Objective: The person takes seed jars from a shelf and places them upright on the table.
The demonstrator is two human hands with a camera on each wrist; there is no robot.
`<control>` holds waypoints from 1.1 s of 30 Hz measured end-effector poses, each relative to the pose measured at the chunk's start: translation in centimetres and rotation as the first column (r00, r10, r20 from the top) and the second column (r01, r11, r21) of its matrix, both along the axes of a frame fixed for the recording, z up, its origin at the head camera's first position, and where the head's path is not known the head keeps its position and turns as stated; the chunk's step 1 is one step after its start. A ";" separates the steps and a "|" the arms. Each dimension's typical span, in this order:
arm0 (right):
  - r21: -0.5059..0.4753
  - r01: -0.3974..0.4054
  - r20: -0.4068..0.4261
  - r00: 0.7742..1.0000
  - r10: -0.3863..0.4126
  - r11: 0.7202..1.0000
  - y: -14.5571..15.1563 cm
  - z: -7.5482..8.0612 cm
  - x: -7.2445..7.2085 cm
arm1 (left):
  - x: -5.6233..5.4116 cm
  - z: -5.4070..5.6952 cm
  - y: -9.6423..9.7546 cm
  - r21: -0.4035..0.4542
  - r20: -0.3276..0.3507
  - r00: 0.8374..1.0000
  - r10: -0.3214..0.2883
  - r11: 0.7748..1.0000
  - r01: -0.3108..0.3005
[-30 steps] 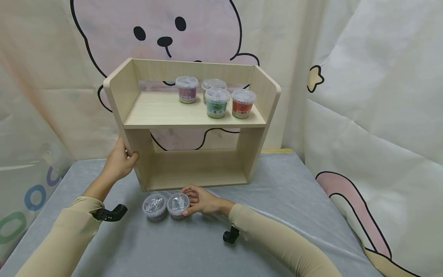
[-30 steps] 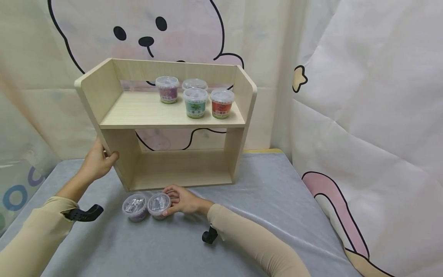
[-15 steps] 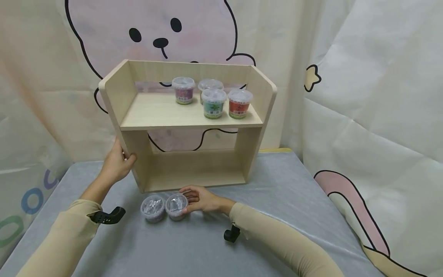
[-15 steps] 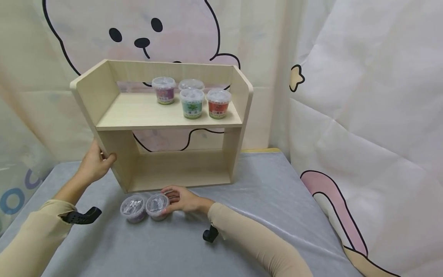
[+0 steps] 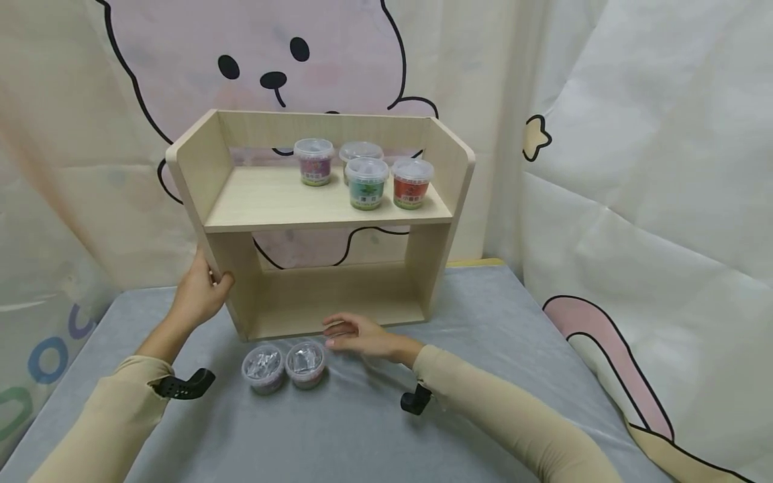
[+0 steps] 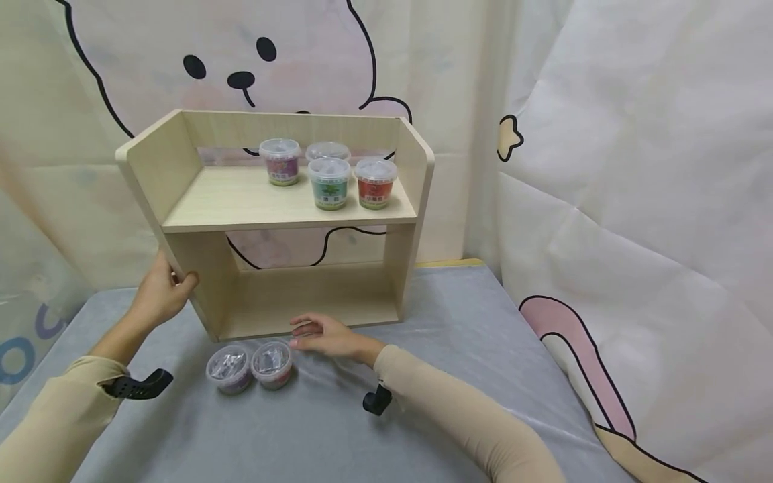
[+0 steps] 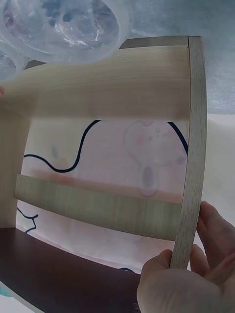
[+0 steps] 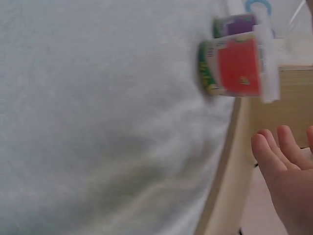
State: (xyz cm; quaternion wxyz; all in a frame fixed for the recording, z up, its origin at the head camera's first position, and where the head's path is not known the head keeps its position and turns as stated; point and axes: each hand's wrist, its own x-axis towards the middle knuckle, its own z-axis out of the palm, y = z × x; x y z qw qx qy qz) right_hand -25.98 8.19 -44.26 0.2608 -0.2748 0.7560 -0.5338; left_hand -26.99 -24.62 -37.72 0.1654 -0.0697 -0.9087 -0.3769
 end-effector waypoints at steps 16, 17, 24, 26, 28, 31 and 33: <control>-0.073 -0.052 -0.081 0.996 0.046 0.996 1.2 6.3 0.5 | -0.2 -0.1 -0.3 -0.010 -0.016 1.000 -0.014 1.000 0.014; -0.078 -0.052 -0.080 0.996 0.046 0.996 1.3 6.7 0.5 | -0.2 -0.1 -0.4 -0.010 -0.014 1.000 -0.015 1.000 0.014; -0.094 -0.041 -0.086 0.996 0.032 0.995 2.2 8.6 0.7 | -0.2 -0.1 -0.4 -0.014 -0.018 1.000 -0.018 1.000 0.018; -0.111 -0.028 -0.091 0.996 0.018 0.993 2.6 9.2 0.8 | -0.1 -0.1 -0.3 -0.018 -0.013 1.000 -0.019 1.000 0.018; -0.126 -0.010 -0.104 0.995 -0.004 0.992 3.1 10.0 0.9 | -0.1 -0.1 -0.2 -0.016 -0.006 1.000 -0.025 1.000 0.025; -0.148 0.008 -0.138 0.990 -0.029 0.989 3.8 11.3 0.9 | 0.0 -0.1 -0.2 -0.010 0.004 1.000 -0.031 0.999 0.031; -0.164 0.022 -0.161 0.986 -0.049 0.986 4.1 12.2 1.0 | 0.1 -0.1 -0.2 -0.007 0.009 0.999 -0.032 0.999 0.032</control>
